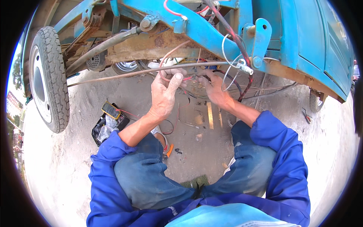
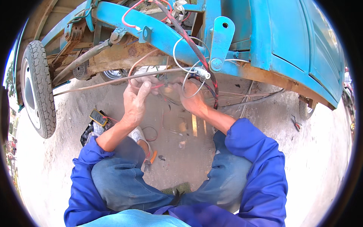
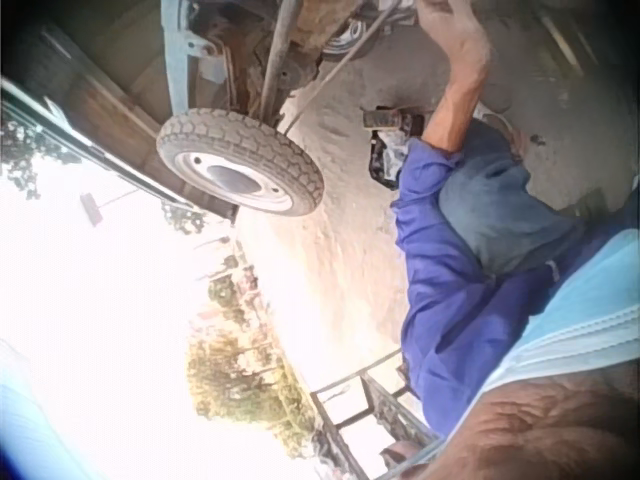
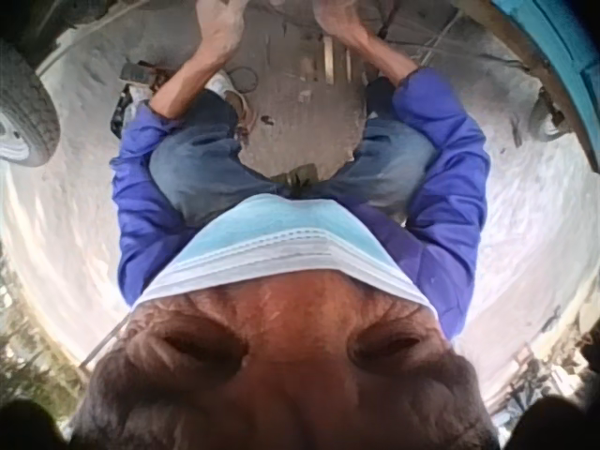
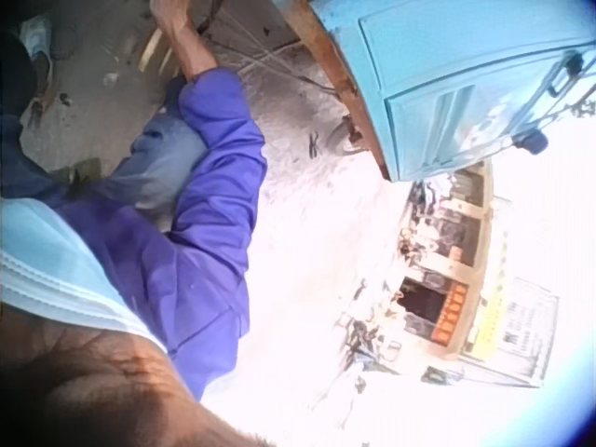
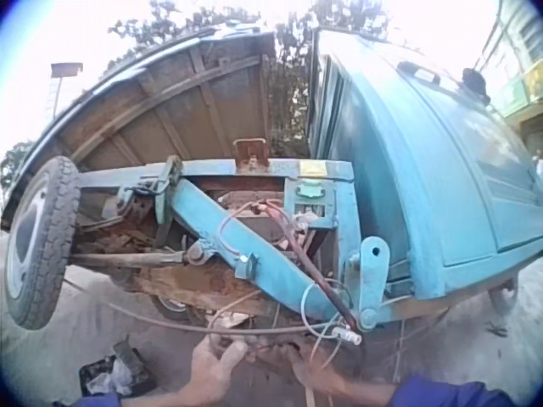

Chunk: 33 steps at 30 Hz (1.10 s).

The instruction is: The person sits under a blue three-wheeled vehicle and works on its wiring. They strip wire insulation, twist conductors together, and connect wires to a small component using pliers and a multimeter.

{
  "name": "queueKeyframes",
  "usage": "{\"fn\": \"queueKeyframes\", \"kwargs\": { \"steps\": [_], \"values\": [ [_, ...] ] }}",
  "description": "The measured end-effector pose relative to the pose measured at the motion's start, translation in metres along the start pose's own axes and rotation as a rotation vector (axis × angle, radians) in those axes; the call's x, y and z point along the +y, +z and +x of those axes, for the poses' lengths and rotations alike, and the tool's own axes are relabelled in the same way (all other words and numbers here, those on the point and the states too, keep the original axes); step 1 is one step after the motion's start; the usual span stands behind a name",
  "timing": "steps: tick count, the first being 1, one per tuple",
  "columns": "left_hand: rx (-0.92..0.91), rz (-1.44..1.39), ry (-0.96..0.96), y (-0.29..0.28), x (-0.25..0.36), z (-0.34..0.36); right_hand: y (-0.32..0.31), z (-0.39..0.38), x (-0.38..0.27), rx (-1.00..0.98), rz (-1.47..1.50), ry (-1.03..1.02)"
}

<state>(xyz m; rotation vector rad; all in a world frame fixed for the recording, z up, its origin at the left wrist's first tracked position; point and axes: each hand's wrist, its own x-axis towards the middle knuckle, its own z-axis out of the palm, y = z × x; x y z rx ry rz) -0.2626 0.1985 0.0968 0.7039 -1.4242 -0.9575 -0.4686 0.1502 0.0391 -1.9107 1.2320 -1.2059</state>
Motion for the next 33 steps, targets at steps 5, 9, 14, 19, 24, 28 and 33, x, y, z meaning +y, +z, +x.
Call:
{"fn": "queueKeyframes", "kwargs": {
  "steps": [5, 9, 14, 19, 24, 28, 33],
  "values": [
    [-0.074, 0.184, -0.041, 0.005, 0.008, -0.009, 0.003, -0.008, -0.023, -0.01, 0.09, -0.14],
    [-0.011, 0.167, -0.055, 0.007, 0.003, -0.002, 0.0, -0.012, -0.035, -0.055, -0.019, -0.081],
    [-0.024, 0.076, -0.084, 0.01, -0.003, 0.007, -0.006, -0.016, -0.047, -0.071, -0.082, -0.07],
    [0.041, -0.014, -0.026, 0.016, -0.009, 0.011, -0.006, -0.013, -0.036, -0.07, -0.042, -0.087],
    [0.049, -0.058, -0.068, 0.013, -0.009, 0.012, -0.005, -0.012, -0.021, -0.052, -0.065, -0.113],
    [0.043, -0.176, -0.123, 0.013, -0.012, 0.013, -0.006, -0.012, -0.018, 0.003, -0.164, -0.322],
    [0.025, -0.333, -0.18, 0.01, -0.02, 0.017, -0.007, -0.014, -0.017, -0.092, -0.06, -0.205]
  ]
}}
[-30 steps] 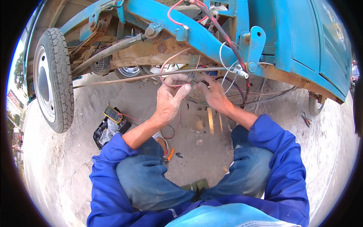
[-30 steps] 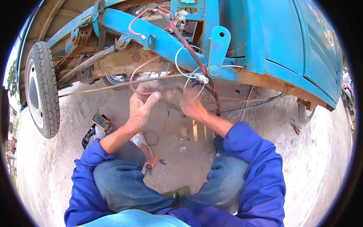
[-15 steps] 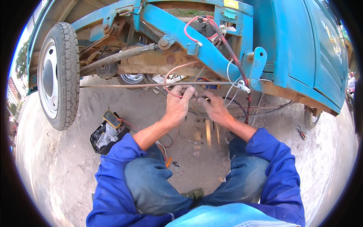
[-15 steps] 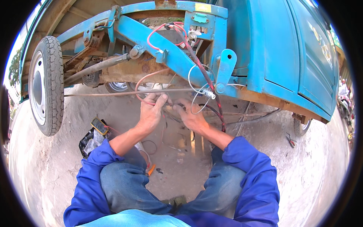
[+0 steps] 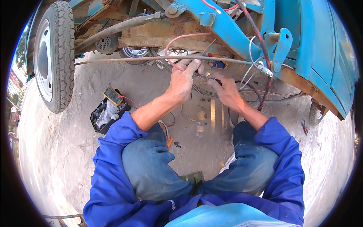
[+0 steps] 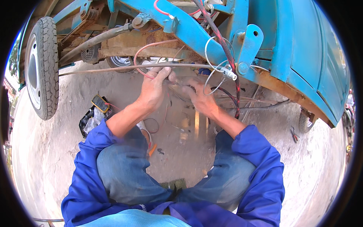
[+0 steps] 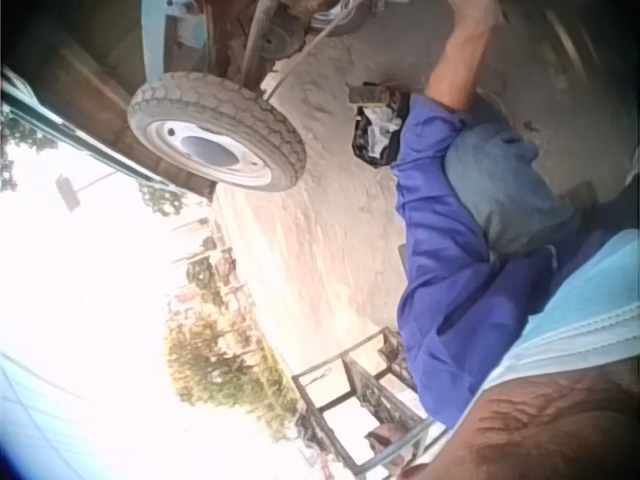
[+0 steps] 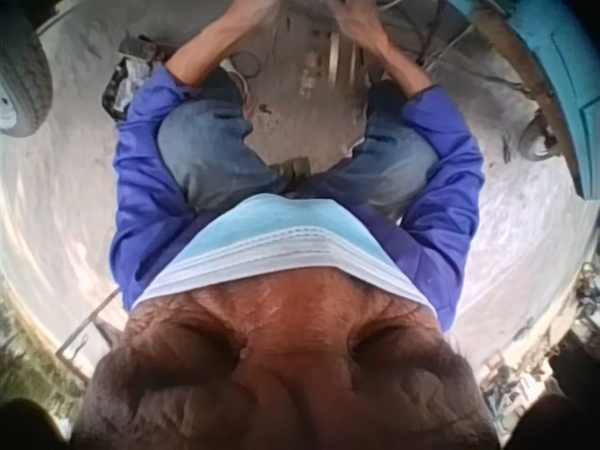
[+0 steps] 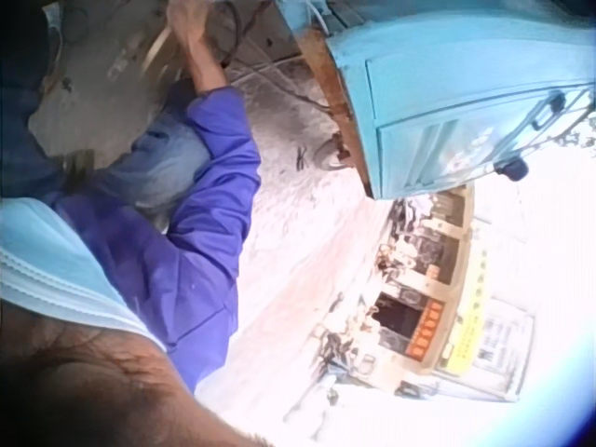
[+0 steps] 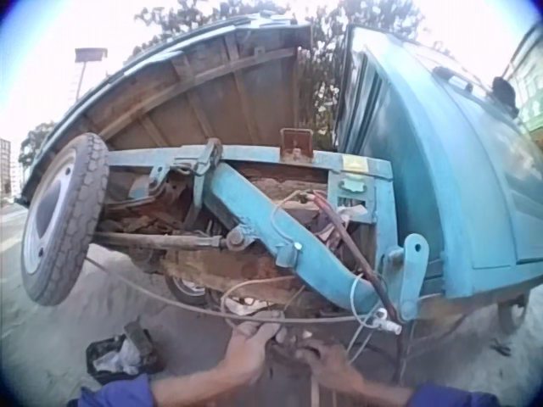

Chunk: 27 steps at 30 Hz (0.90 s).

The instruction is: The person sits under a blue three-wheeled vehicle and works on its wiring. They strip wire insulation, twist conductors together, and connect wires to a small component using pliers and a multimeter.

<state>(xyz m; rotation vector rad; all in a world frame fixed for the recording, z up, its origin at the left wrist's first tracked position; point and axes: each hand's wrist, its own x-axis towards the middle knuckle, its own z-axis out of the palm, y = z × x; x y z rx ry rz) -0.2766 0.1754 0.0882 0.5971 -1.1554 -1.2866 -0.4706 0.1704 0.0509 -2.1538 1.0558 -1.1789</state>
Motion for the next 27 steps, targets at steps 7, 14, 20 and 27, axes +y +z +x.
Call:
{"fn": "queueKeyframes", "kwargs": {
  "steps": [7, 14, 20, 27],
  "values": [
    [0.012, 0.027, -0.033, -0.007, 0.004, 0.001, 0.003, -0.001, 0.01, -0.012, -0.004, 0.021],
    [-0.037, 0.258, -0.025, -0.019, 0.007, -0.013, 0.002, 0.0, 0.011, -0.057, -0.004, 0.184],
    [0.062, 0.215, -0.015, -0.028, -0.006, -0.011, 0.003, 0.001, 0.003, -0.04, 0.009, 0.168],
    [-0.096, 0.422, -0.021, -0.028, -0.007, -0.021, 0.008, -0.001, 0.007, 0.036, -0.008, 0.023]
  ]
}}
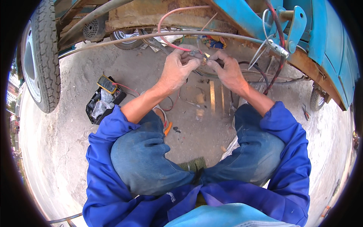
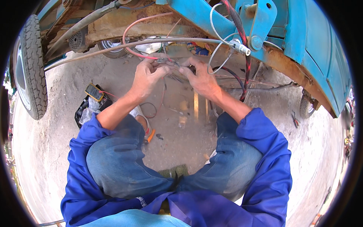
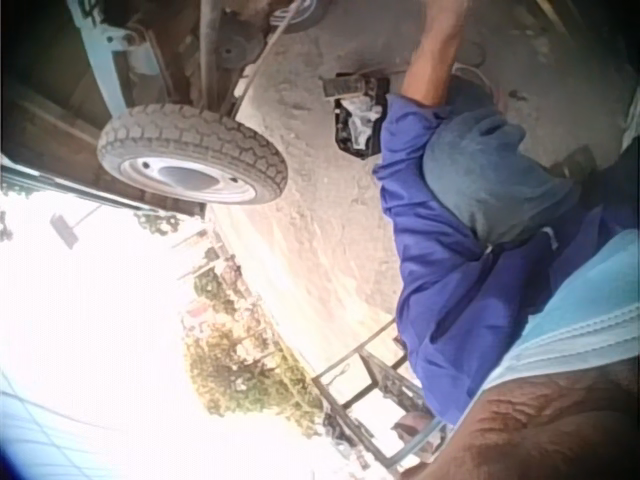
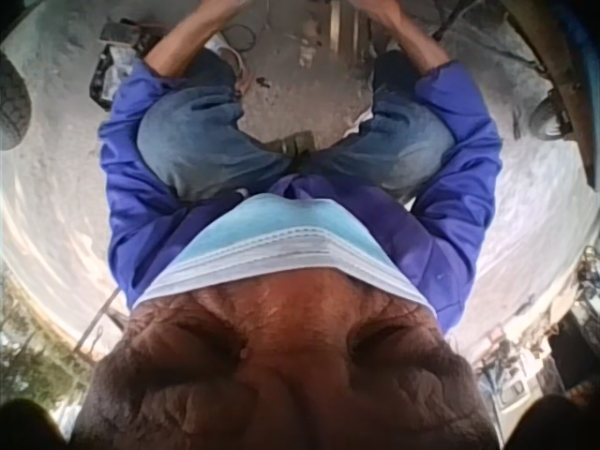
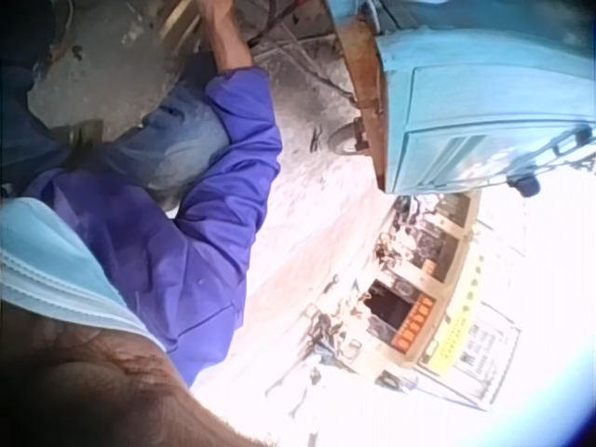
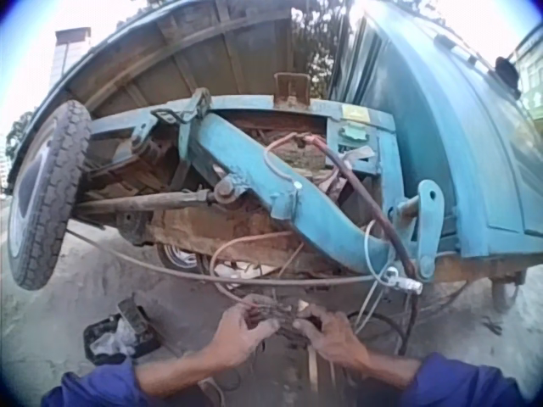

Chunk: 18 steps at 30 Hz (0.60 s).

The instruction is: The person sits under a blue three-wheeled vehicle and works on its wiring. They strip wire insulation, twist conductors together, and connect wires to a small component using pliers and a multimeter.

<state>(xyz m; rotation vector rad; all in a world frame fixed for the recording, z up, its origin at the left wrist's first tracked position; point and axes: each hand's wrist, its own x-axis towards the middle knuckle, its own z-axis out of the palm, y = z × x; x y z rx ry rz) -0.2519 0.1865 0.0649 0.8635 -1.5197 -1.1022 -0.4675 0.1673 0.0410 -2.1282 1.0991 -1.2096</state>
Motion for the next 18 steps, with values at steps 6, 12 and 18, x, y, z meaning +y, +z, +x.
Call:
{"fn": "queueKeyframes", "kwargs": {
  "steps": [6, 12, 18],
  "values": [
    [0.092, 0.302, -0.045, 0.011, 0.016, 0.001, -0.002, 0.001, -0.004, -0.021, -0.007, 0.057],
    [0.118, 0.303, 0.029, 0.014, 0.024, -0.003, -0.004, -0.001, -0.005, -0.021, 0.057, 0.107],
    [0.021, 0.264, 0.02, 0.008, 0.014, 0.001, -0.001, -0.003, -0.002, -0.012, 0.114, 0.093]
  ]
}}
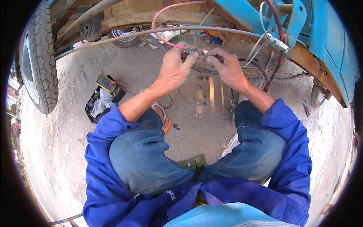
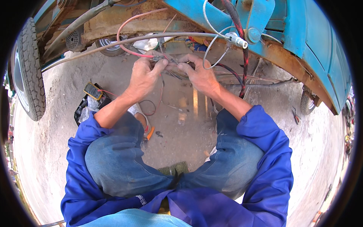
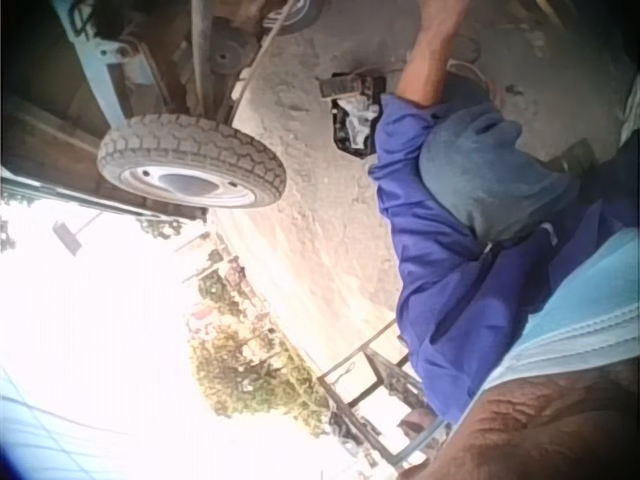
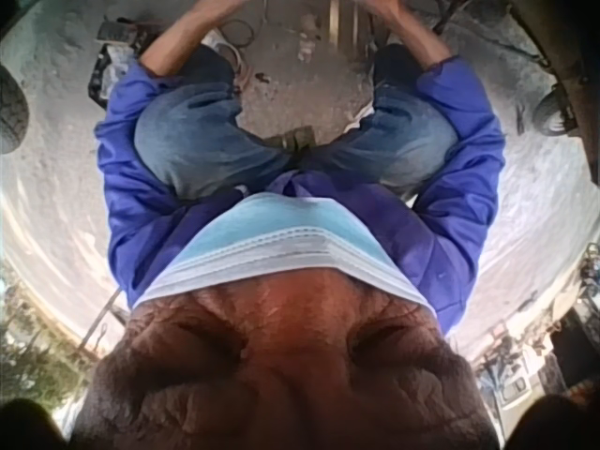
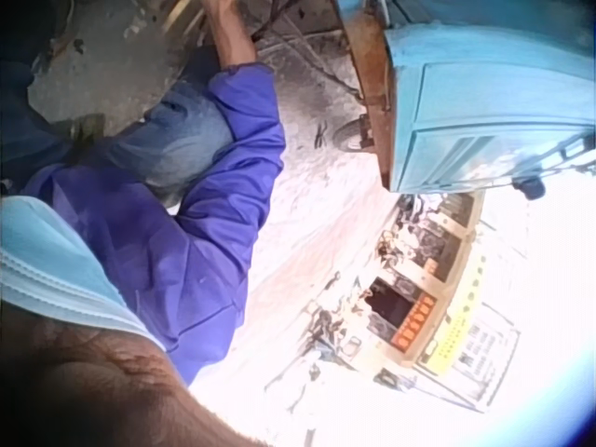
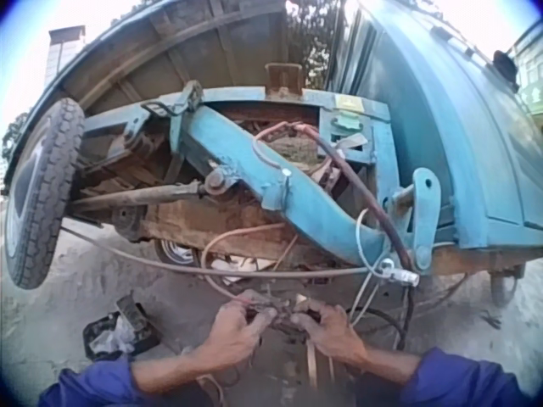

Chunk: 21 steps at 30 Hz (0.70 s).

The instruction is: The person sits under a blue three-wheeled vehicle and works on its wiring. They strip wire insulation, twist conductors together, and connect wires to a small component using pliers and a multimeter.

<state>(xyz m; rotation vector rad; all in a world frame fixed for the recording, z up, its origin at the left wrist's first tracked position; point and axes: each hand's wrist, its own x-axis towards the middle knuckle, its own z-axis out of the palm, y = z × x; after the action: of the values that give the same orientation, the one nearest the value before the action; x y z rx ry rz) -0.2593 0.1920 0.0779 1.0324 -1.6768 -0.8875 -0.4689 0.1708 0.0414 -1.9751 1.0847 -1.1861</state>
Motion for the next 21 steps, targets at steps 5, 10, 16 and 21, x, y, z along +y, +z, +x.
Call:
{"fn": "queueKeyframes", "kwargs": {
  "steps": [5, 10, 16, 21],
  "values": [
    [-0.045, -0.207, -0.044, 0.001, -0.014, 0.002, 0.001, 0.002, 0.005, 0.013, 0.065, 0.001],
    [0.031, -0.466, -0.205, -0.012, -0.022, 0.0, -0.003, 0.009, 0.012, 0.007, 0.189, 0.109],
    [-0.019, -0.059, -0.054, -0.015, -0.026, -0.005, 0.0, 0.007, 0.013, 0.003, 0.287, 0.086],
    [-0.176, 0.279, 0.1, -0.001, -0.033, 0.0, -0.001, 0.005, 0.012, -0.068, 0.398, 0.168]
  ]
}}
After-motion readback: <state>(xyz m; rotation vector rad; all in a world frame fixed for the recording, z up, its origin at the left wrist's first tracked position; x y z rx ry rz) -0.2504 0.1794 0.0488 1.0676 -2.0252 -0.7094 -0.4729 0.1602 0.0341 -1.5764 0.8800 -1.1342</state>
